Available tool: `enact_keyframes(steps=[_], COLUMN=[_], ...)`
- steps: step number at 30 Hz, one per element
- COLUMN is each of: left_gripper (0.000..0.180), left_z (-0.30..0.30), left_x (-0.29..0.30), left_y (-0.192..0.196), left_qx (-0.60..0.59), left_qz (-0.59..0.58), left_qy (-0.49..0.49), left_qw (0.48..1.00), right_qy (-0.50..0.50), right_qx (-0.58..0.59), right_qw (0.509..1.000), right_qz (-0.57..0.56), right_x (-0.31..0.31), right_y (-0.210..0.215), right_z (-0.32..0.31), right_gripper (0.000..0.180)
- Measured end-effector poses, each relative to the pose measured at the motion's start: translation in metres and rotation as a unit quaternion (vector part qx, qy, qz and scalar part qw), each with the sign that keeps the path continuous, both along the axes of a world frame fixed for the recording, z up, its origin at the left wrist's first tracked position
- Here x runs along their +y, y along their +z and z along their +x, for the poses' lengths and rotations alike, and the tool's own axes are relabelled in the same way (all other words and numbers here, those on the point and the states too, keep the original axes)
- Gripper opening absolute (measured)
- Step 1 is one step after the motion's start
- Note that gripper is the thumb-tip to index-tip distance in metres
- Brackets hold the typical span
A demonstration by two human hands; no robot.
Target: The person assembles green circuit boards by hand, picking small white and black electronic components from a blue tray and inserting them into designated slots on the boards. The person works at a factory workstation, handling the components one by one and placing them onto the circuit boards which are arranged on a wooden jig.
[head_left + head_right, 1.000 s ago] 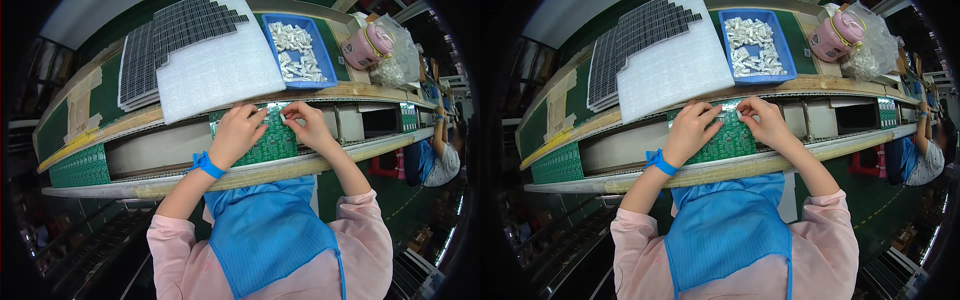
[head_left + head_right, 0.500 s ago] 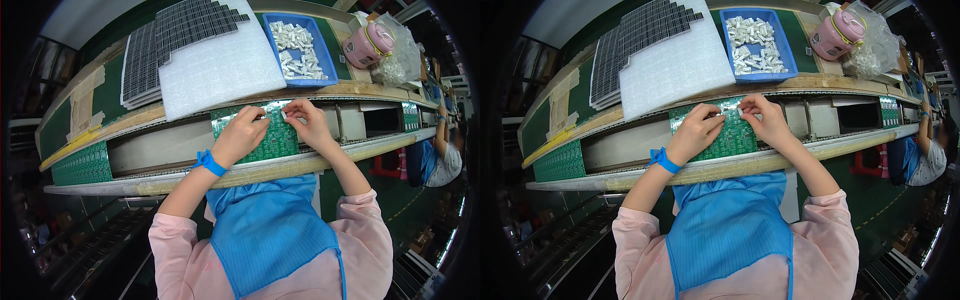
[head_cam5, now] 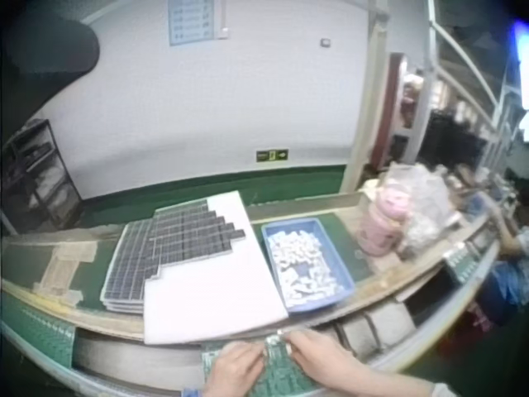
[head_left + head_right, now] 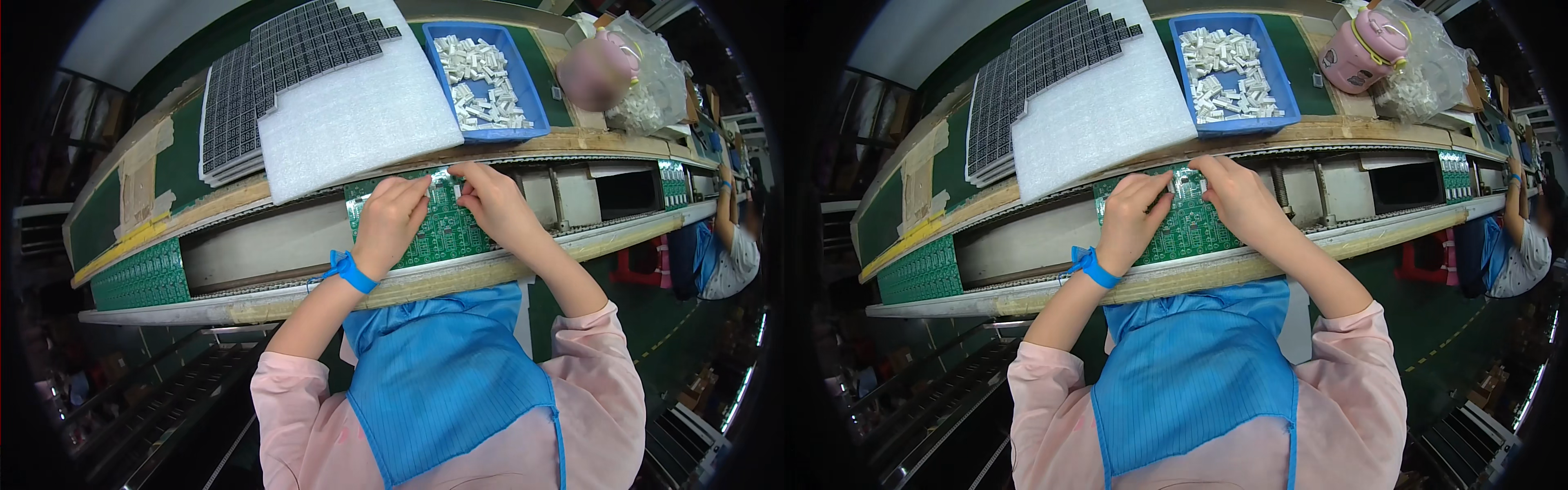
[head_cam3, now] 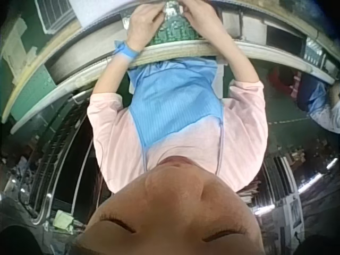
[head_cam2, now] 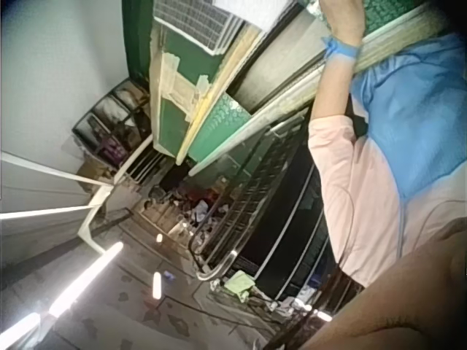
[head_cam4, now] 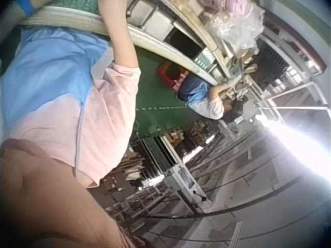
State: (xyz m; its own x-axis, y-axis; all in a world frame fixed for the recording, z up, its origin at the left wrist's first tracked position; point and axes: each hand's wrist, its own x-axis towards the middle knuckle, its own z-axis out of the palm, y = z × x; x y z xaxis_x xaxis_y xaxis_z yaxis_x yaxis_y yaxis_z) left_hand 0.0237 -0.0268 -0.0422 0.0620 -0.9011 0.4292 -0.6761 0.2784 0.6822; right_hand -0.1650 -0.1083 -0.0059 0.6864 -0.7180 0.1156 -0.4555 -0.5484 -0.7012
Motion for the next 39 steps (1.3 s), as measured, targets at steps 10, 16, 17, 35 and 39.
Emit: enact_keyframes(steps=[10,16,17,35,39], left_gripper=[0.015,0.013,0.013,0.018,0.018], left_z=[0.008,0.008,0.007,0.012,0.013], left_x=[0.001,-0.003,-0.004,-0.007,-0.010], left_y=[-0.004,-0.002,-0.003,0.016,0.016], left_qx=[-0.039,-0.046,-0.043,-0.131,-0.145], left_qz=[-0.013,-0.023,-0.026,-0.011,-0.015], left_qy=[-0.006,-0.039,-0.042,-0.110,-0.126], left_qw=[0.999,0.998,0.998,0.985,0.981], right_qy=[-0.090,-0.065,-0.055,-0.150,-0.209], right_qx=[-0.040,0.125,0.149,0.092,-0.020], right_qw=[0.994,0.972,0.968,0.981,0.967], right_qz=[-0.040,-0.186,-0.192,-0.083,-0.142], right_x=[-0.061,-0.125,-0.128,-0.122,-0.114], right_y=[0.060,0.022,0.016,0.020,0.023], right_z=[-0.002,0.013,0.015,0.024,0.023], right_gripper=[0.027,0.035,0.037,0.014,0.018])
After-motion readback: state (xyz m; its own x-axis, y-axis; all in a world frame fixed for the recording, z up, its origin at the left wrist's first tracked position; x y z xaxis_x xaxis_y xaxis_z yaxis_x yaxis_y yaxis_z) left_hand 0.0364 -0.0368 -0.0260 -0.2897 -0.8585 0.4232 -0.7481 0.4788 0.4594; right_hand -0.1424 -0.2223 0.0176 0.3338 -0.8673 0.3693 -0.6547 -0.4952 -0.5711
